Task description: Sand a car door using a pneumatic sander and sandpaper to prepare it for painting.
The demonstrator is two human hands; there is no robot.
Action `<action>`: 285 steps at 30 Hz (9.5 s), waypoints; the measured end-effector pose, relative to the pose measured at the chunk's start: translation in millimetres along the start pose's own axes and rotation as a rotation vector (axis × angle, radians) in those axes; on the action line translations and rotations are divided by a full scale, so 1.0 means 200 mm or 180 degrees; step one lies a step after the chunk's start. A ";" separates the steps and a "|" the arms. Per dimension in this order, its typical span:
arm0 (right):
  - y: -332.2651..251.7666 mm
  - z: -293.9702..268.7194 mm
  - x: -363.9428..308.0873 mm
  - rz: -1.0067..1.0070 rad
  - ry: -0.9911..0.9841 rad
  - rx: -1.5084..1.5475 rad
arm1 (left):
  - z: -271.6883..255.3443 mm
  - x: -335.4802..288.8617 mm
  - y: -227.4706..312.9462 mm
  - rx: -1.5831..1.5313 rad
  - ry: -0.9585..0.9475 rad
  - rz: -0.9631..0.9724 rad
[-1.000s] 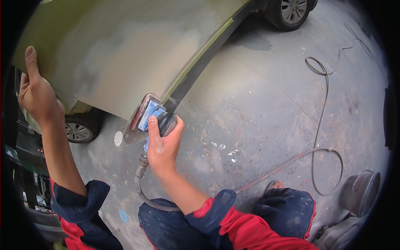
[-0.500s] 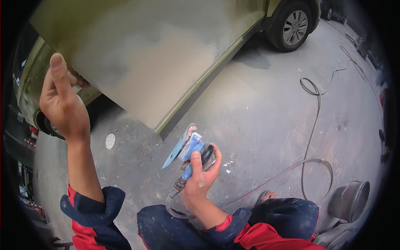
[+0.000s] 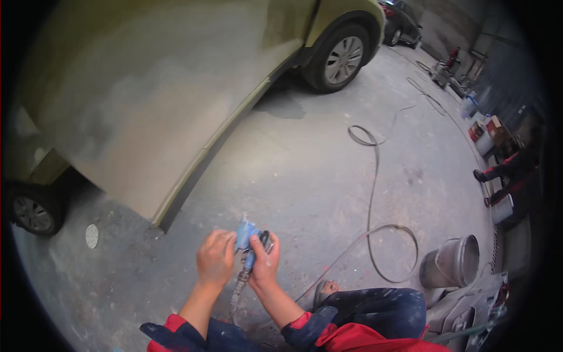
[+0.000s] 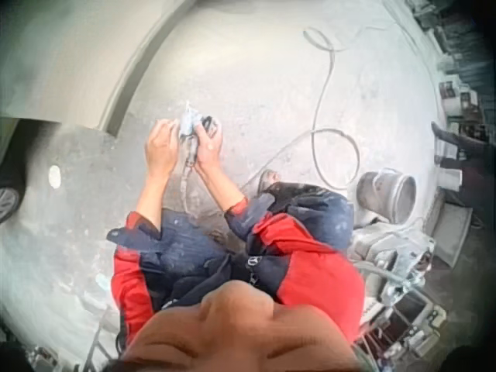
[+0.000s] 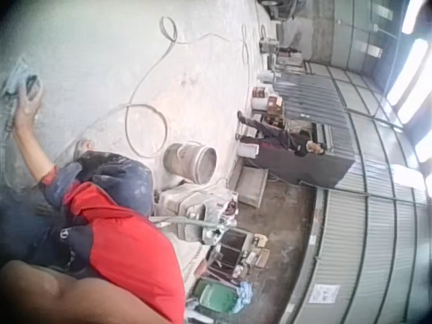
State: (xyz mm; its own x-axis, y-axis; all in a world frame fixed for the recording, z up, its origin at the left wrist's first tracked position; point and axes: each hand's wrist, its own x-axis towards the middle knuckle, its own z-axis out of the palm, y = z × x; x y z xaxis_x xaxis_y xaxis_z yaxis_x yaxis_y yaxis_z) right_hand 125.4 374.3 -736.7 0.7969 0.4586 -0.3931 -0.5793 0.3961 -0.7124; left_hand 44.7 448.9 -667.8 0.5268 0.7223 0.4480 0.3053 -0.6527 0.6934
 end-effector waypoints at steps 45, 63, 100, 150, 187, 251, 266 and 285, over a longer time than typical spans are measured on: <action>-0.31 1.16 1.06 -0.3515 -0.2223 -0.2371 | -0.71 -0.39 0.10 0.0675 0.0144 -0.1812; 0.57 0.30 -0.07 0.1142 -0.2865 0.0243 | -0.69 -0.25 0.14 0.0431 0.0725 -0.1311; -0.17 0.51 0.16 0.0839 -0.1568 -0.0692 | -0.29 0.14 -0.02 -0.0723 -0.0683 -0.2603; 0.05 0.53 -0.13 0.0287 -0.1968 0.0111 | -0.54 0.01 -0.40 -0.0673 -0.0851 -0.0598; -0.02 0.77 -0.23 -0.0259 -0.1242 -0.0076 | -0.82 0.07 -0.29 -0.0566 0.0229 -0.0137; 0.05 1.01 -0.32 -0.1008 -0.0177 -0.0909 | -1.01 0.18 -0.29 -0.2237 -0.0898 -0.0647; 0.06 0.99 -0.34 -0.0893 -0.0359 -0.0851 | -1.00 0.19 -0.28 -0.2257 -0.0939 -0.0547; 0.14 1.05 -0.13 -0.0989 -0.0452 -0.0678 | -1.03 0.14 -0.27 -0.2288 -0.0816 -0.0564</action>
State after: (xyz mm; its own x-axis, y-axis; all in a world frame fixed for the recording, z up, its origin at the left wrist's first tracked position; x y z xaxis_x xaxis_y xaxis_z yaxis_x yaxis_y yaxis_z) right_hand 53.2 539.8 -625.0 0.8884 0.4543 -0.0664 -0.2542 0.3662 -0.8951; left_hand -121.2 551.6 -577.4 0.7117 0.6694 0.2129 -0.1406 -0.1613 0.9768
